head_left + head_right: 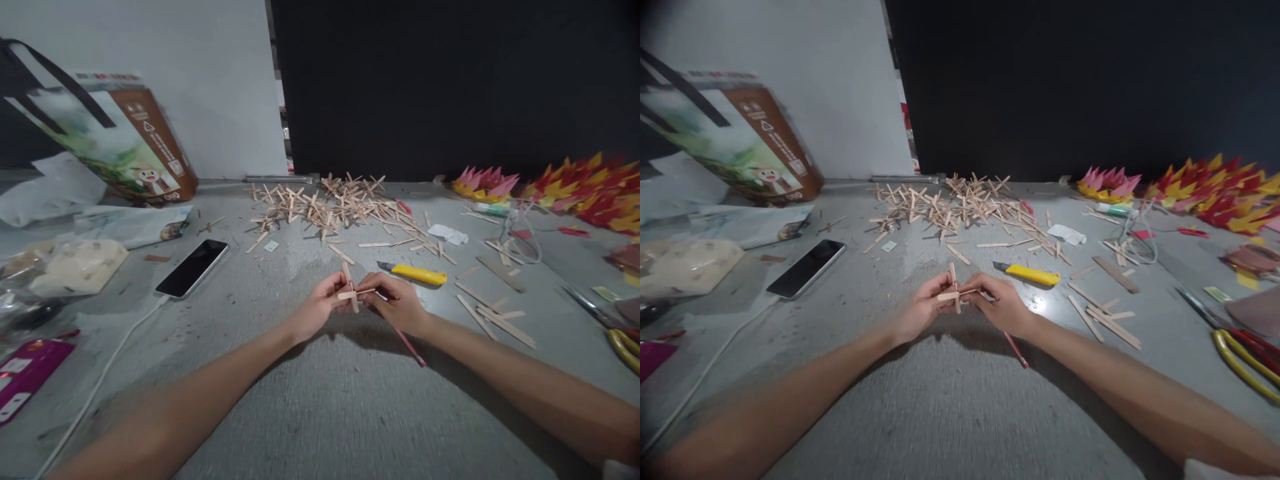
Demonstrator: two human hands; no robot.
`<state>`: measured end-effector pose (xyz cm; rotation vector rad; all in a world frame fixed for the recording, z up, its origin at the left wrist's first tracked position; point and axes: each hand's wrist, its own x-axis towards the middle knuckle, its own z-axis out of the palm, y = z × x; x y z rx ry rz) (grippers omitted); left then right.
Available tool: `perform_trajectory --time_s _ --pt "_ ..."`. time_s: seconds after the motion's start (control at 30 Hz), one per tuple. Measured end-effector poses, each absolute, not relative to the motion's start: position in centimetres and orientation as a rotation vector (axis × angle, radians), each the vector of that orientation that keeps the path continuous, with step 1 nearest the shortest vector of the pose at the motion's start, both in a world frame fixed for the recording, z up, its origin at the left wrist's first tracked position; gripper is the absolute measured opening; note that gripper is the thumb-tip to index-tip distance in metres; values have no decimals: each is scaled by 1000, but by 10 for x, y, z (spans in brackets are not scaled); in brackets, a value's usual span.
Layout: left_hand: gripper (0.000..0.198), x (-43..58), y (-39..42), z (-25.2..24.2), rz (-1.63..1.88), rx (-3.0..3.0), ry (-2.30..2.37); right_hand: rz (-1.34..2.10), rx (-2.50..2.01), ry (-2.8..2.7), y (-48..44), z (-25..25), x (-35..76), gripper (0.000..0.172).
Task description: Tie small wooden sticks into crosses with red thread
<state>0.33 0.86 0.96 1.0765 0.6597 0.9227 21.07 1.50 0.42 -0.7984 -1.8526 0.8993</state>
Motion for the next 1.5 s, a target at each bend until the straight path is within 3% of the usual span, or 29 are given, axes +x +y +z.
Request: perform_trajectory --time_s 0.1,0.23,0.33,0.6,1.13,1.33,1.5 --pt "41 2 8 12 959 1047 607 909 -772 -1813 15 5 210 17" --pt "91 -4 6 16 948 1105 507 943 -776 -1754 15 4 211 17" --pt "98 -6 7 18 901 1154 482 943 -789 -1746 16 3 212 19" --pt "94 -4 15 11 851 1154 489 973 -753 -1739 18 -1 212 13" --pt "108 1 14 3 949 1209 483 1061 -774 -1648 20 4 214 11" --pt "67 4 11 5 1007 1276 580 1036 -753 -1647 19 3 213 9" --pt "58 5 4 7 1058 1402 715 909 -766 -1711 20 3 212 10"
